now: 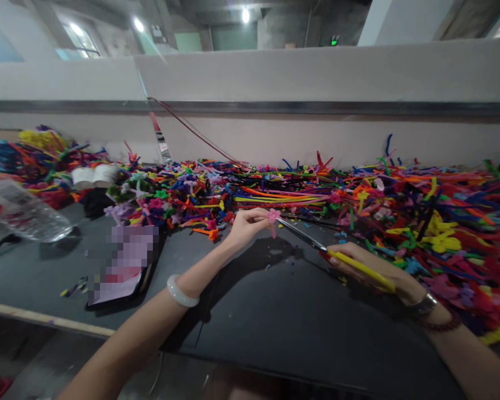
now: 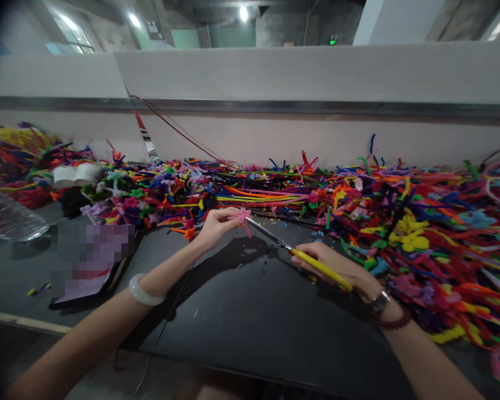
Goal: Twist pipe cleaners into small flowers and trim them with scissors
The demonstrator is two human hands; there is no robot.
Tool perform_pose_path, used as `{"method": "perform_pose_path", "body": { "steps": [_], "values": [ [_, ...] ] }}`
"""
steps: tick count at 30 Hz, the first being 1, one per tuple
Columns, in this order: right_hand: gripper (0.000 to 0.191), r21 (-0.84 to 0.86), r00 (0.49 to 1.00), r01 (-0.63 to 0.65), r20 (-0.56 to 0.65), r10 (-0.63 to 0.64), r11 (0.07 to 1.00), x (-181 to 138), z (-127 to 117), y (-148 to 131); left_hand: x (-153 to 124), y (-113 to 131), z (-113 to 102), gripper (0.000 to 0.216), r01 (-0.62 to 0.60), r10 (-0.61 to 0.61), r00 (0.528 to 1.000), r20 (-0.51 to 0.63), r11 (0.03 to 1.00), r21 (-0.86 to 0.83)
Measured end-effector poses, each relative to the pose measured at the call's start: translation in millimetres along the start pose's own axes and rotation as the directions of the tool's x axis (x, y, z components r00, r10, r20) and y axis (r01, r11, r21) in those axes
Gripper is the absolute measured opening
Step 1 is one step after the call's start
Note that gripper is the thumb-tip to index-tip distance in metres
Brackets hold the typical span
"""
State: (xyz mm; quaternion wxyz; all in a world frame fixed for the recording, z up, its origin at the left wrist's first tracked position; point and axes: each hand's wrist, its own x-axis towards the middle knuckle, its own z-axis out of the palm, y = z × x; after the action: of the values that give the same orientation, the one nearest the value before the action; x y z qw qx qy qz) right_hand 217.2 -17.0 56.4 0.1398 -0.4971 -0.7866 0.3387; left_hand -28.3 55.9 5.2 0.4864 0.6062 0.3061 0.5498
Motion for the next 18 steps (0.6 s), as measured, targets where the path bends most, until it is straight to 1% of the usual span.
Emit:
{"method": "perform_pose_path", "body": {
  "steps": [2,4,6,8,10,14,16,18],
  "values": [
    [0.043,-0.036,1.000,0.004,-0.020,-0.004,0.999,1,-1,3,1,1,-1,0.012,-0.018,0.017,1.000,-0.009,1.000,-0.017],
    [0.040,-0.079,1.000,0.012,-0.020,-0.014,0.997,2,-2,6,2,1,-1,0.015,0.003,-0.004,0.999,-0.043,1.000,-0.023],
    [0.035,-0.122,0.999,0.028,-0.030,-0.032,0.992,3,-3,8,2,2,-1,0.018,0.067,-0.070,0.995,-0.064,0.996,-0.058],
    [0.031,-0.165,0.997,0.047,-0.049,-0.056,0.985,5,-3,10,1,4,-1,0.018,0.147,-0.155,0.987,-0.047,0.979,-0.143],
    [0.027,-0.212,0.994,0.054,-0.083,-0.073,0.976,7,-1,12,0,5,0,0.015,0.224,-0.231,0.973,0.004,0.939,-0.260],
    [0.024,-0.300,0.985,0.023,-0.158,-0.073,0.954,11,2,18,1,9,1,0.012,0.354,-0.351,0.932,0.093,0.820,-0.450],
    [0.024,-0.338,0.980,0.007,-0.187,-0.074,0.941,13,3,22,2,9,0,0.013,0.395,-0.397,0.911,0.107,0.772,-0.499],
    [0.024,-0.381,0.973,-0.005,-0.213,-0.083,0.924,14,4,26,3,10,-1,0.012,0.398,-0.417,0.905,0.084,0.760,-0.513]
  ]
}}
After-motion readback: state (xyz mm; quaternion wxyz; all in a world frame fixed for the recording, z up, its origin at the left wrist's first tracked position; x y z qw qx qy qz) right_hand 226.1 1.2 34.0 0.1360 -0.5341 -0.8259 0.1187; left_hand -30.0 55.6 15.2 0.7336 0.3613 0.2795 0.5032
